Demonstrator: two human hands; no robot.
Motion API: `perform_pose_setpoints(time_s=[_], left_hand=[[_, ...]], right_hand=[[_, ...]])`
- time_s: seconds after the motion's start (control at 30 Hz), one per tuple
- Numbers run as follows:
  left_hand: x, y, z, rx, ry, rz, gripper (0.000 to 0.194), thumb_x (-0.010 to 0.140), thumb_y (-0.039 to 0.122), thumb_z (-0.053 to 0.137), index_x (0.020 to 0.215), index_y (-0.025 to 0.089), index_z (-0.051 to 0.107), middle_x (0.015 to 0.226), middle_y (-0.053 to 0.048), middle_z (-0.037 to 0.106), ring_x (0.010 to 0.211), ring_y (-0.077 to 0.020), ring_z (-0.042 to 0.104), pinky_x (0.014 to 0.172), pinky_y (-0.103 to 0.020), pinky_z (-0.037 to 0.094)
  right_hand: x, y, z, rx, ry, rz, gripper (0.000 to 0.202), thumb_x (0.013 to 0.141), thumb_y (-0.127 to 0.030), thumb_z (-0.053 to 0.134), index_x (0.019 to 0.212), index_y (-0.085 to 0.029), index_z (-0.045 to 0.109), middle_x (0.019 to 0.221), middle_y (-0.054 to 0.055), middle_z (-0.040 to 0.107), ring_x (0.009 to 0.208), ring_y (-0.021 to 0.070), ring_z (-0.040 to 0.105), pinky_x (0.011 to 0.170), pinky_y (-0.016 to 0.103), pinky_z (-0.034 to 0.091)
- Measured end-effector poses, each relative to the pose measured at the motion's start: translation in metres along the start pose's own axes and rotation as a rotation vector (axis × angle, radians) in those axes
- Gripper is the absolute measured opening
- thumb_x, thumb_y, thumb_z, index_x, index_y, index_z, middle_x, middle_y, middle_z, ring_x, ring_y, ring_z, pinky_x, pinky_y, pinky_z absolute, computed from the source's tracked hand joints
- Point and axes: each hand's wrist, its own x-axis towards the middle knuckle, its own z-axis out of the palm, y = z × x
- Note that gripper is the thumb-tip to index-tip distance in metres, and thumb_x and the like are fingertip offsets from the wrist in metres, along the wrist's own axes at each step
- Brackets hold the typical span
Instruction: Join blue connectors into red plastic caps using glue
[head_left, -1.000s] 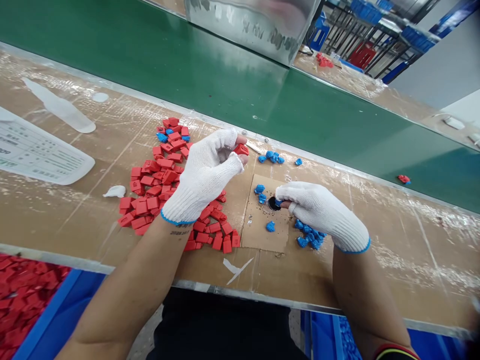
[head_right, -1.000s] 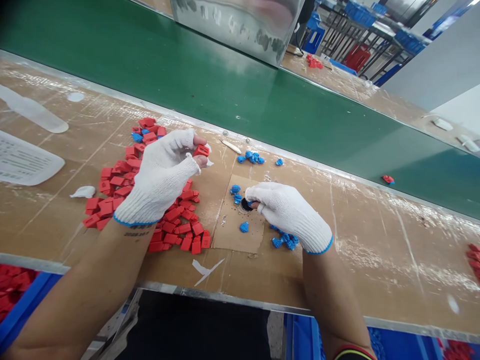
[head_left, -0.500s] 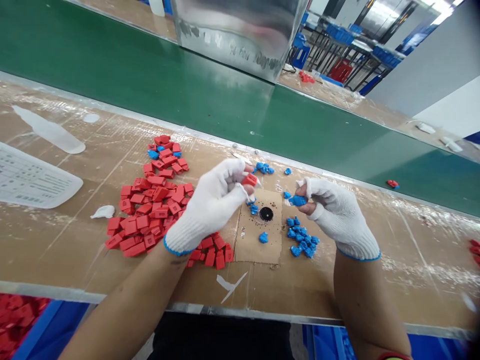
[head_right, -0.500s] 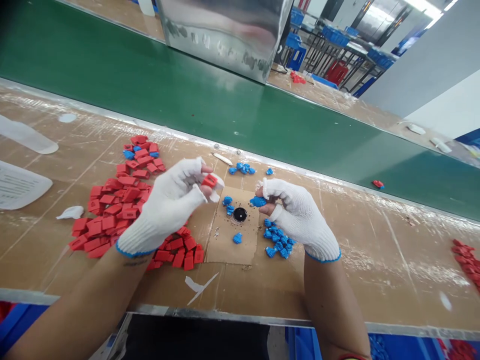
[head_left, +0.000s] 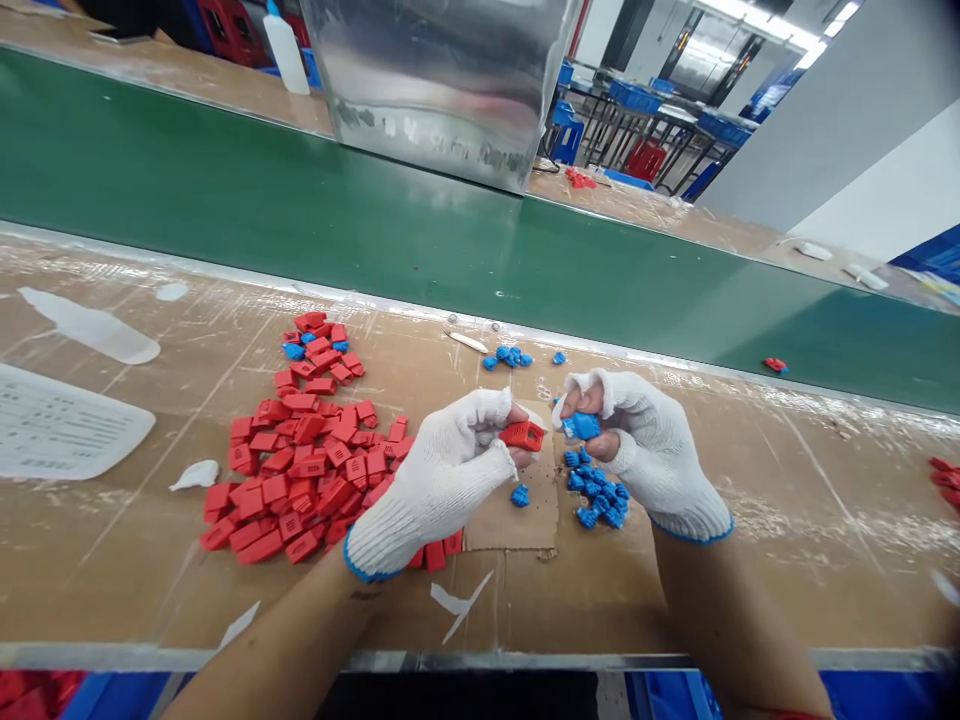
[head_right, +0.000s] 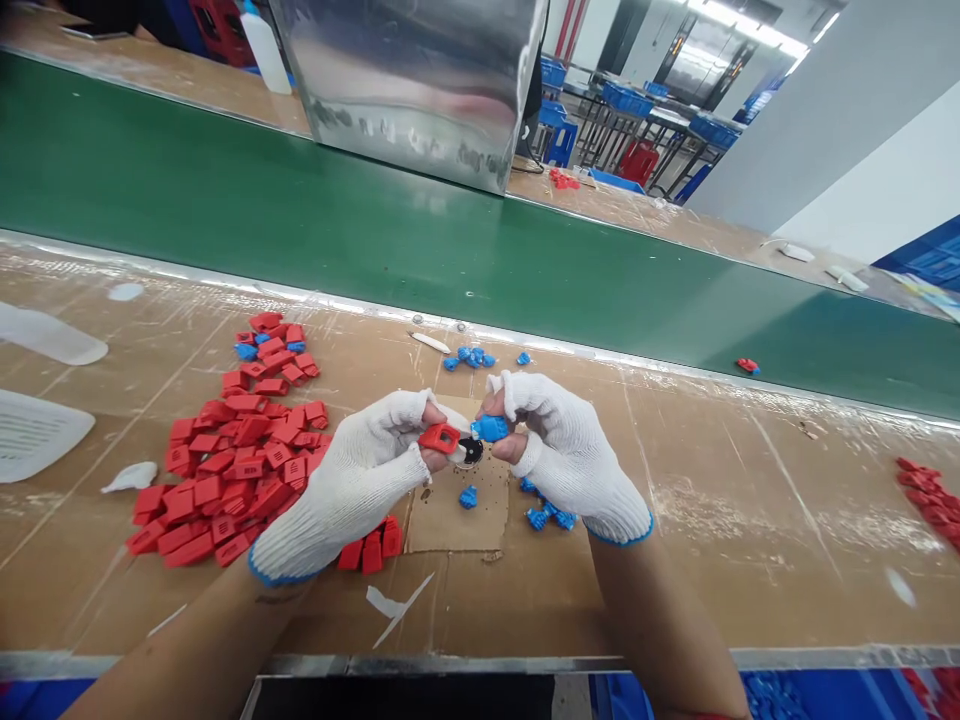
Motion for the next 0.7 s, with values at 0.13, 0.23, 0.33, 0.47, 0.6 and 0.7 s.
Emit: perform_pose_setpoints(time_s=[0.13,0.23,0.33,0.47,0.6,0.7], left_hand=[[-0.001,0.005,-0.001,0.036,-0.06,0.03,0.015,0.081,0.02,0.079,0.096,0.019,0.074,0.085,-0.004,0.077,0.073,-0.0168,0.07,0.07,-0.031,0.061],[-0.003,0.007,-0.001,0.086,-0.115,0.044,0.01,0.085,0.023,0.073,0.094,0.019,0.073,0.082,-0.004,0.075,0.071,-0.017,0.069,0.065,-0.029,0.06],[-0.003,0.006,-0.001,0.129,-0.113,0.08,0.009,0.085,0.023,0.072,0.093,0.02,0.073,0.083,-0.003,0.074,0.071,-0.0163,0.068,0.065,-0.028,0.059],[-0.003,0.005,0.0,0.13,-0.08,0.072,0.016,0.08,0.02,0.075,0.095,0.02,0.073,0.089,-0.004,0.075,0.078,-0.0176,0.07,0.069,-0.028,0.061],[-0.005,0.003,0.003,0.057,-0.039,0.034,0.019,0.078,0.017,0.079,0.092,0.021,0.067,0.084,-0.002,0.073,0.069,-0.0146,0.066,0.061,-0.027,0.059],[-0.006,-0.002,0.004,0.05,-0.022,0.142,0.019,0.082,0.014,0.077,0.089,0.023,0.062,0.08,0.0,0.073,0.069,-0.0151,0.07,0.062,-0.028,0.059]], right_hand=[[0.001,-0.007,0.002,-0.043,-0.021,0.001,0.023,0.096,-0.047,0.081,0.099,-0.027,0.069,0.098,0.003,0.073,0.091,0.0221,0.071,0.083,0.041,0.061],[-0.001,-0.013,0.003,-0.09,-0.015,-0.003,0.021,0.098,-0.047,0.079,0.101,-0.028,0.069,0.103,0.004,0.075,0.098,0.0238,0.073,0.088,0.044,0.062],[-0.003,-0.019,0.005,-0.151,-0.026,-0.01,0.018,0.099,-0.044,0.078,0.102,-0.028,0.069,0.108,0.005,0.077,0.101,0.025,0.074,0.091,0.044,0.063],[-0.001,-0.023,0.007,-0.261,-0.07,-0.035,0.012,0.096,-0.031,0.08,0.097,-0.027,0.069,0.108,0.004,0.079,0.097,0.024,0.076,0.088,0.041,0.063],[-0.001,-0.024,0.009,-0.265,-0.079,-0.043,0.009,0.096,-0.028,0.079,0.098,-0.026,0.07,0.11,0.004,0.08,0.098,0.0234,0.077,0.087,0.039,0.064],[-0.005,-0.022,0.015,-0.244,-0.033,-0.02,0.015,0.095,-0.034,0.081,0.102,-0.027,0.07,0.115,0.005,0.08,0.102,0.0253,0.078,0.088,0.041,0.065]])
